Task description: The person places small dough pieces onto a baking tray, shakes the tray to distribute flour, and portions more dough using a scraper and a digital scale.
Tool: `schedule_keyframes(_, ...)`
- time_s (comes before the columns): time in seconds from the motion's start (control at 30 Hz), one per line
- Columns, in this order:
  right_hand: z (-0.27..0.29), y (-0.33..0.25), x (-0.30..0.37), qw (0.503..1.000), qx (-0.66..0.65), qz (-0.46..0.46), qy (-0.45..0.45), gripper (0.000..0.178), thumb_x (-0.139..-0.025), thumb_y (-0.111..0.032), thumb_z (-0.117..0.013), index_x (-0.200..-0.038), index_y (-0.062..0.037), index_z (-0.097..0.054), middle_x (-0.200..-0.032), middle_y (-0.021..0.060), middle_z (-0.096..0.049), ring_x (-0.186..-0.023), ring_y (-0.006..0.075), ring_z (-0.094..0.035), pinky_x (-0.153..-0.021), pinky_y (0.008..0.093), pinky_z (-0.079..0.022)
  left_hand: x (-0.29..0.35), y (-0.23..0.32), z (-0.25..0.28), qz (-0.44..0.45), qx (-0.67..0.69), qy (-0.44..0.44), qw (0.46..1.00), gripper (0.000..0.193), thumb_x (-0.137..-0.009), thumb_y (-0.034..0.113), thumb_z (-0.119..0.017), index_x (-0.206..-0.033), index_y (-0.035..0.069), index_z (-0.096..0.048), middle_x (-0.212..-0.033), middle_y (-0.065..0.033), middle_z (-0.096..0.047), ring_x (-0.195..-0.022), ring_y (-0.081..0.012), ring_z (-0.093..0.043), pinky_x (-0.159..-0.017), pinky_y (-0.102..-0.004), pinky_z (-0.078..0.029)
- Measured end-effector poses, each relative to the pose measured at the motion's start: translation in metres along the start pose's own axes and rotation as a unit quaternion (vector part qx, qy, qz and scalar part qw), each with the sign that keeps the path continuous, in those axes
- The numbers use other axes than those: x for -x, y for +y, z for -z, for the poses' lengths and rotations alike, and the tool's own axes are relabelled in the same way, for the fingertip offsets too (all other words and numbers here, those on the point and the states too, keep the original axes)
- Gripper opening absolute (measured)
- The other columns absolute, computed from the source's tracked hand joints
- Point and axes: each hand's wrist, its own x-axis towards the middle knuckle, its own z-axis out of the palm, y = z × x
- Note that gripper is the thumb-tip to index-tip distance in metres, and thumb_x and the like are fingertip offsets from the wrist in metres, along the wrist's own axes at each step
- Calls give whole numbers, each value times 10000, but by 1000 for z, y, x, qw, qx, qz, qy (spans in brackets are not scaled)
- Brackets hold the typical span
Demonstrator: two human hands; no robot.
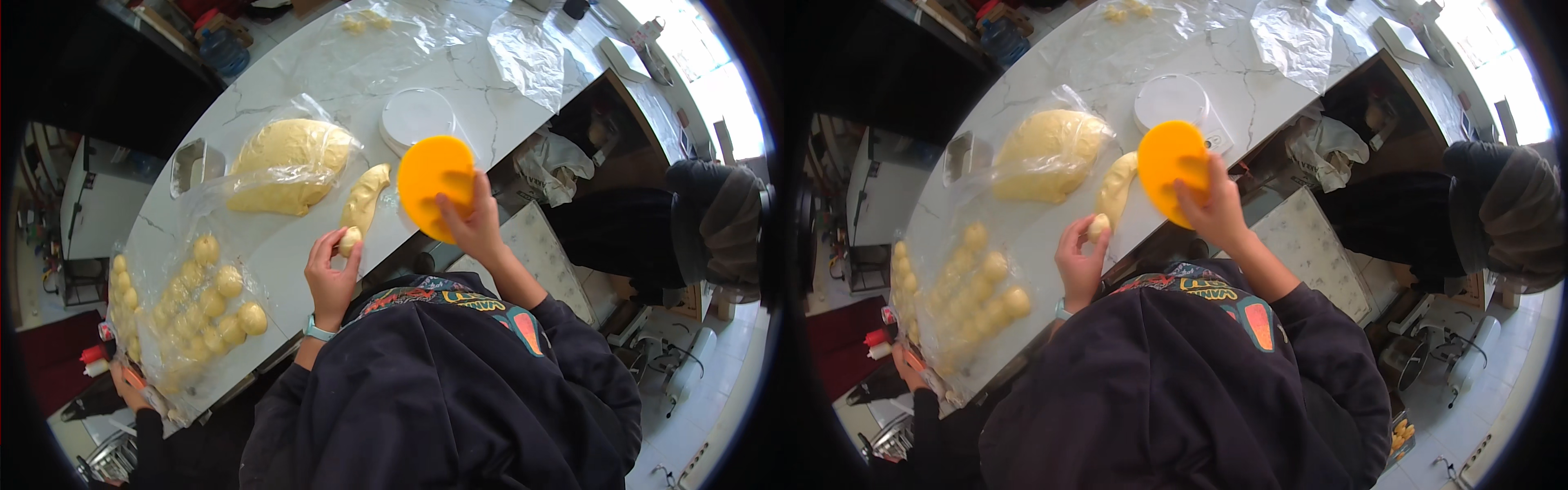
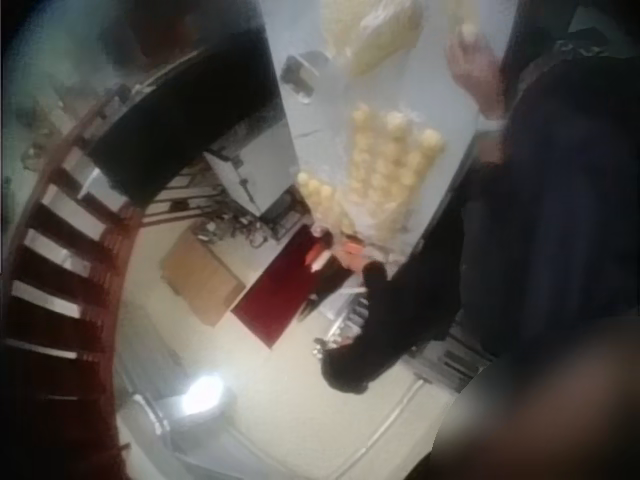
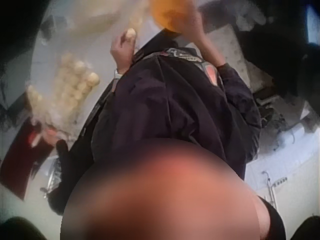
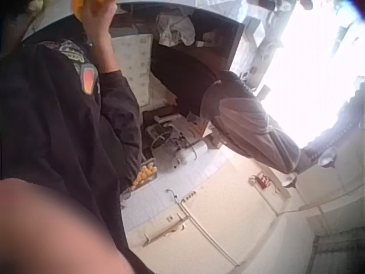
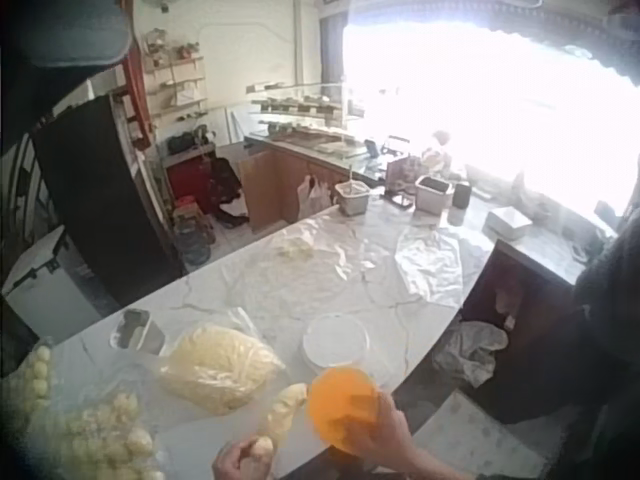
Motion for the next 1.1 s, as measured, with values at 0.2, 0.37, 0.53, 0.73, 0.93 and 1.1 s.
schedule_keyframes(0.2, -80, -30, -6, 940, 157, 75, -295, 416, -871, -125, -581, -1222, -16, -387, -717, 145, -643, -572, 320, -639, -530, 434, -505, 32, -48, 23, -58, -138, -16, 989, 251, -762, 84, -739, -983, 14, -641, -976, -141, -653, -912, -317, -602, -790, -387, -495)
schedule_keyframes(0.37, -150, -37, 10, 819, 331, 110, -456, 457, -822, -168, -588, -1208, -31, -386, -696, 154, -629, -593, 382, -618, -505, 455, -483, 42, -54, 34, 1, -135, -32, 990, 216, -756, 58, -727, -935, 8, -617, -918, -131, -641, -850, -293, -607, -744, -372, -495)
schedule_keyframes(0.53, -148, 28, 62, 946, 211, 74, -233, 391, -884, -122, -624, -1187, -4, -406, -881, 168, -671, -709, 325, -681, -560, 400, -540, 30, -61, 45, 99, 82, 93, 987, 144, -828, 64, -682, -928, 1, -599, -856, -80, -620, -762, -189, -615, -679, -305, -500)
schedule_keyframes(0.73, -71, 36, 42, 995, -36, 74, 50, 360, -902, -81, -620, -1189, -8, -415, -971, 140, -653, -818, 213, -676, -670, 315, -539, -31, -35, 35, 248, 345, -30, 905, 346, -930, 174, -587, -1185, -45, -508, -983, -72, -613, -836, -164, -628, -773, -286, -517)
schedule_keyframes(0.93, 1, 25, 31, 976, -87, 29, 200, 350, -926, -96, -600, -1195, -11, -393, -1044, 92, -588, -950, 138, -591, -808, 271, -484, -101, 17, -76, 45, 310, -118, 942, 291, -844, 161, -694, -1048, -21, -592, -971, -84, -635, -859, -161, -632, -747, -266, -519)
schedule_keyframes(1.1, 45, 31, 38, 964, -84, 20, 252, 316, -943, -118, -585, -1187, -36, -402, -1064, 59, -553, -959, 105, -560, -822, 247, -463, -141, 26, -126, -71, -22, -164, 984, 468, -780, 195, -742, -1160, 9, -543, -1078, -157, -586, -884, -276, -620, -779, -322, -507)
